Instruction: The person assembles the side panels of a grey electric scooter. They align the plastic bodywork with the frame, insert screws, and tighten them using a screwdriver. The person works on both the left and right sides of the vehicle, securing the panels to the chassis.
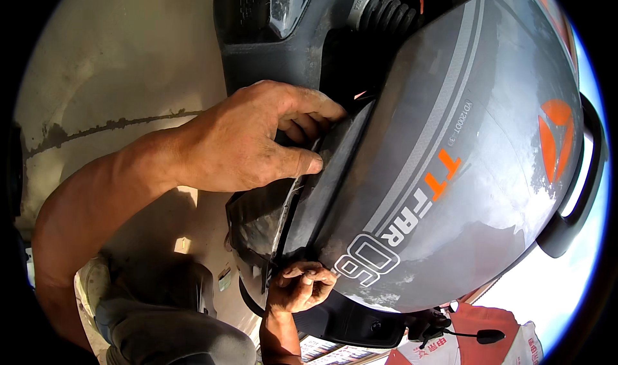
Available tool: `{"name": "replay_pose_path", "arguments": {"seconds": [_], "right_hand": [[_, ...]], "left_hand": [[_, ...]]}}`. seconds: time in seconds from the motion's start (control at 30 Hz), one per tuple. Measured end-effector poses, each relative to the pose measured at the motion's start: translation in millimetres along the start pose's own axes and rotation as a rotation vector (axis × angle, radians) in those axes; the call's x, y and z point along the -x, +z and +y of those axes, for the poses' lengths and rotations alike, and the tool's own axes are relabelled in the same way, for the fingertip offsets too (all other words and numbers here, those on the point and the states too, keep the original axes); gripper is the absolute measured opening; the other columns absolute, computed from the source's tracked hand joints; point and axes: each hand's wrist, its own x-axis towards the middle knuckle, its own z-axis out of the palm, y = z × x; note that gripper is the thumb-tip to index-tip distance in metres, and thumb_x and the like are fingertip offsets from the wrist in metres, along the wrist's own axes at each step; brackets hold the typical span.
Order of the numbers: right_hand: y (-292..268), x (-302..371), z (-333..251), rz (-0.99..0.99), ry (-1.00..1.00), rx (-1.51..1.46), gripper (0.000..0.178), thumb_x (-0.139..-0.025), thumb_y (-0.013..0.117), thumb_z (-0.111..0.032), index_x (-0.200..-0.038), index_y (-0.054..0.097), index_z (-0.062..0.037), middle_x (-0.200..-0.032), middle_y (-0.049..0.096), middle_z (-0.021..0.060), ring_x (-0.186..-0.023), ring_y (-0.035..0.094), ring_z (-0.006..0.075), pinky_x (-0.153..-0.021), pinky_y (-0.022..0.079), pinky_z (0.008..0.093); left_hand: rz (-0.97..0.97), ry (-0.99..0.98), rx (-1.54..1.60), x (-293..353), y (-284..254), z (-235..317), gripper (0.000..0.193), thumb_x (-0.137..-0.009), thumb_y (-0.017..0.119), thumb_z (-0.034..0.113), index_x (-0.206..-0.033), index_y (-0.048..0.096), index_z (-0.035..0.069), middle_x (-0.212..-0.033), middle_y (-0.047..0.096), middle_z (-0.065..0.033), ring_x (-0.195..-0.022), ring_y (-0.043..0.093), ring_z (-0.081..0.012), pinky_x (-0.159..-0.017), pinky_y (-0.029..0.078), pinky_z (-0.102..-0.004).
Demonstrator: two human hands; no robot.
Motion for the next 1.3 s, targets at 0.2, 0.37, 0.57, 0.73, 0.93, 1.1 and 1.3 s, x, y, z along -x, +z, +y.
{"name": "replay_pose_path", "arguments": {"seconds": [0.2,0.37,0.57,0.73,0.93,1.1,1.3], "right_hand": [[-6,-1,6,-0.048,-0.05,-0.012,0.018,-0.1,0.066,-0.013,-0.098,0.051,-0.0035,-0.066,0.057,0.0116,-0.054,0.053,0.0144,-0.05,0.042,0.0229],[-13,-4,10,-0.091,-0.056,-0.05,0.014,-0.101,0.064,-0.012,-0.101,0.054,-0.002,-0.068,0.059,0.0103,-0.048,0.047,0.0124,-0.042,0.033,0.0213],[-5,-8,3,-0.118,-0.011,-0.052,0.011,-0.102,0.065,-0.012,-0.107,0.059,-0.0035,-0.075,0.065,0.0118,-0.051,0.05,0.0107,-0.041,0.033,0.0209],[-6,-11,-10,-0.222,0.088,0.029,0.013,-0.102,0.07,-0.009,-0.109,0.061,-0.0022,-0.085,0.07,0.0151,-0.054,0.054,0.0103,-0.042,0.037,0.0212],[24,-40,-58,-0.556,-0.455,0.713,0.023,-0.084,0.071,0.01,-0.105,0.069,0.0015,-0.102,0.072,0.0154,-0.091,0.072,0.0258,-0.08,0.058,0.0338],[68,-72,-80,-0.626,-0.462,0.894,0.032,-0.085,0.075,0.011,-0.114,0.068,-0.0014,-0.114,0.062,0.0138,-0.088,0.067,0.0213,-0.067,0.056,0.0294],[89,-90,-66,-0.615,-0.417,1.149,0.062,-0.08,0.082,0.006,-0.136,0.058,-0.004,-0.125,0.056,0.0138,-0.083,0.065,0.0162,-0.06,0.053,0.0269]], "left_hand": [[0.028,-0.261,-0.305,-15,7,40,0.049,-0.093,0.084,0.036,-0.102,0.071,-0.01,-0.081,0.071,-0.0152,-0.078,0.068,-0.0188,-0.072,0.054,-0.0345],[0.057,-0.231,-0.592,-27,14,54,0.055,-0.086,0.089,0.043,-0.091,0.067,-0.008,-0.067,0.063,-0.0099,-0.064,0.061,-0.0156,-0.059,0.048,-0.0348],[0.023,-0.413,-0.408,-31,17,65,0.054,-0.084,0.091,0.044,-0.088,0.062,-0.002,-0.07,0.064,-0.0127,-0.062,0.067,-0.0193,-0.056,0.058,-0.0335],[0.017,-0.451,-0.269,-28,17,72,0.055,-0.087,0.087,0.038,-0.105,0.064,-0.008,-0.089,0.065,-0.0199,-0.071,0.07,-0.0261,-0.066,0.065,-0.0392],[-0.054,-0.335,-0.174,-27,0,46,0.049,-0.081,0.092,0.041,-0.08,0.059,0.004,-0.077,0.061,-0.0138,-0.068,0.069,-0.0215,-0.06,0.063,-0.0358],[-0.041,-0.334,-0.236,-22,-5,53,0.056,-0.079,0.09,0.039,-0.101,0.071,-0.009,-0.087,0.068,-0.0183,-0.074,0.069,-0.0258,-0.065,0.06,-0.0371],[-0.192,-0.416,-0.214,-36,-12,46,0.053,-0.082,0.089,0.035,-0.124,0.077,0.005,-0.104,0.075,-0.0197,-0.077,0.073,-0.0277,-0.069,0.063,-0.0384]]}}
